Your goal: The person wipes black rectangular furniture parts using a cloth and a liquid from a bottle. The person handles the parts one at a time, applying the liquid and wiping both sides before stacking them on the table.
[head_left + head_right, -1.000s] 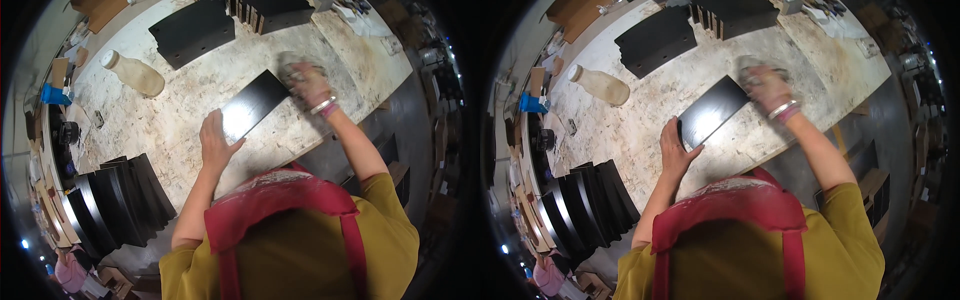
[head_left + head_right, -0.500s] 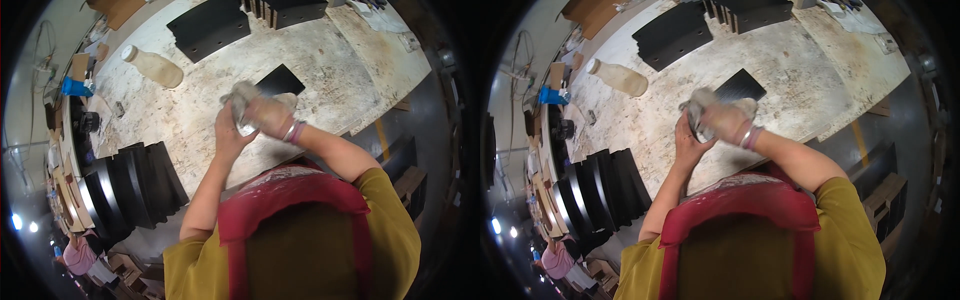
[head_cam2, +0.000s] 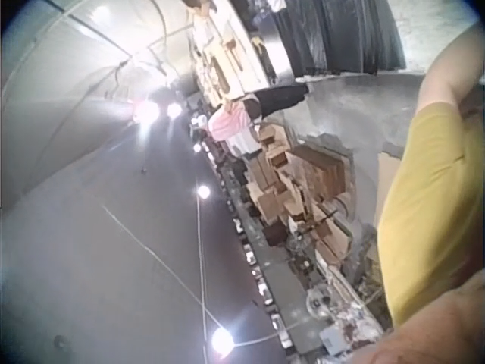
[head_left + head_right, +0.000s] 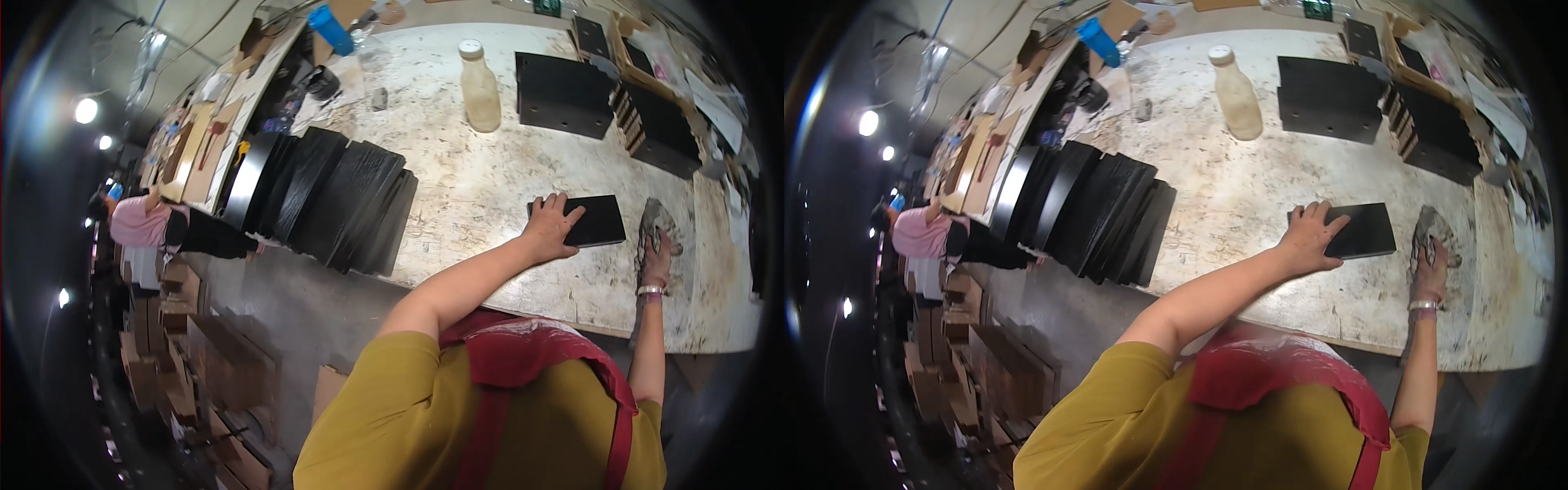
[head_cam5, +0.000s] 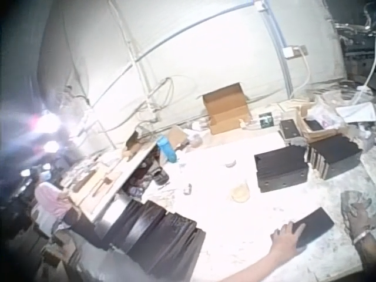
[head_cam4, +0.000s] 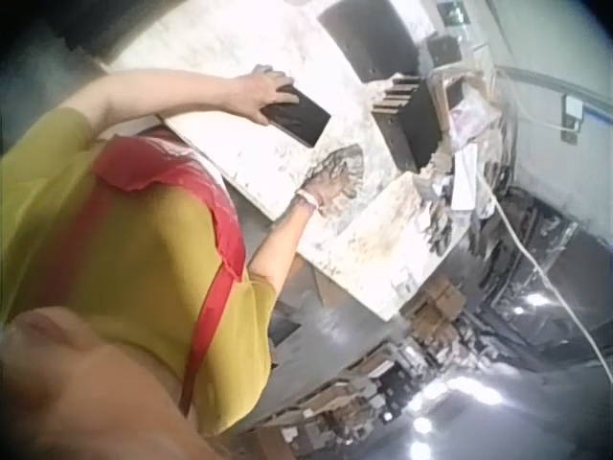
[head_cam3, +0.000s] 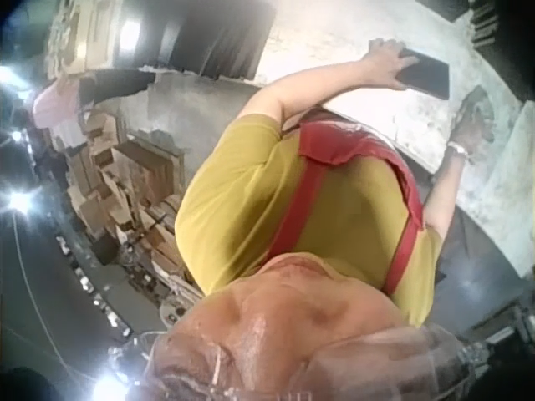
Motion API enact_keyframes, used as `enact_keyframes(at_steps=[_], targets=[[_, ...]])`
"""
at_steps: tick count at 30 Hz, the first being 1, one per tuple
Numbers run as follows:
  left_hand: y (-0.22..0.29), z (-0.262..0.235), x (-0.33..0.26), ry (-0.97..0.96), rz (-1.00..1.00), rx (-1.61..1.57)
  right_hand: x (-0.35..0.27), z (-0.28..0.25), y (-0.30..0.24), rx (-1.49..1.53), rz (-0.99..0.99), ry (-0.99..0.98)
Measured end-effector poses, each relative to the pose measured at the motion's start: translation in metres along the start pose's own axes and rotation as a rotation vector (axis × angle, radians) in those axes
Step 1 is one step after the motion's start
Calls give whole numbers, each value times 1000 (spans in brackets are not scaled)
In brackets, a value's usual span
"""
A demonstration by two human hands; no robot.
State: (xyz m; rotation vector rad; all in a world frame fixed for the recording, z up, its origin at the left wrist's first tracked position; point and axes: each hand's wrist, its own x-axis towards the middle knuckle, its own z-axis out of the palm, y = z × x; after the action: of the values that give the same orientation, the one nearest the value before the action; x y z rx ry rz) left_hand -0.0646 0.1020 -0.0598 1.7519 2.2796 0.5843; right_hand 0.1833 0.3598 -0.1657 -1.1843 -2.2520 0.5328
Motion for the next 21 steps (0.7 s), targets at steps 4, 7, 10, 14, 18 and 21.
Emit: enact_keyframes(at_steps=[4,7,10,14,18,21], targets=[[-8,-86,-53,312,7,37,7,16,49,-450,-344,56],[-16,-201,-116,411,-261,154,2,-6,-17,63,28,-6],[-29,-255,-181,545,-545,274,4,-10,-29,15,-6,-23],[-57,-251,-251,434,-627,411,2,7,-8,79,-43,-50],[-59,-228,-205,433,-553,770,5,16,51,470,129,-23],[-45,-222,-148,505,-312,379,-1,10,53,357,144,-10]])
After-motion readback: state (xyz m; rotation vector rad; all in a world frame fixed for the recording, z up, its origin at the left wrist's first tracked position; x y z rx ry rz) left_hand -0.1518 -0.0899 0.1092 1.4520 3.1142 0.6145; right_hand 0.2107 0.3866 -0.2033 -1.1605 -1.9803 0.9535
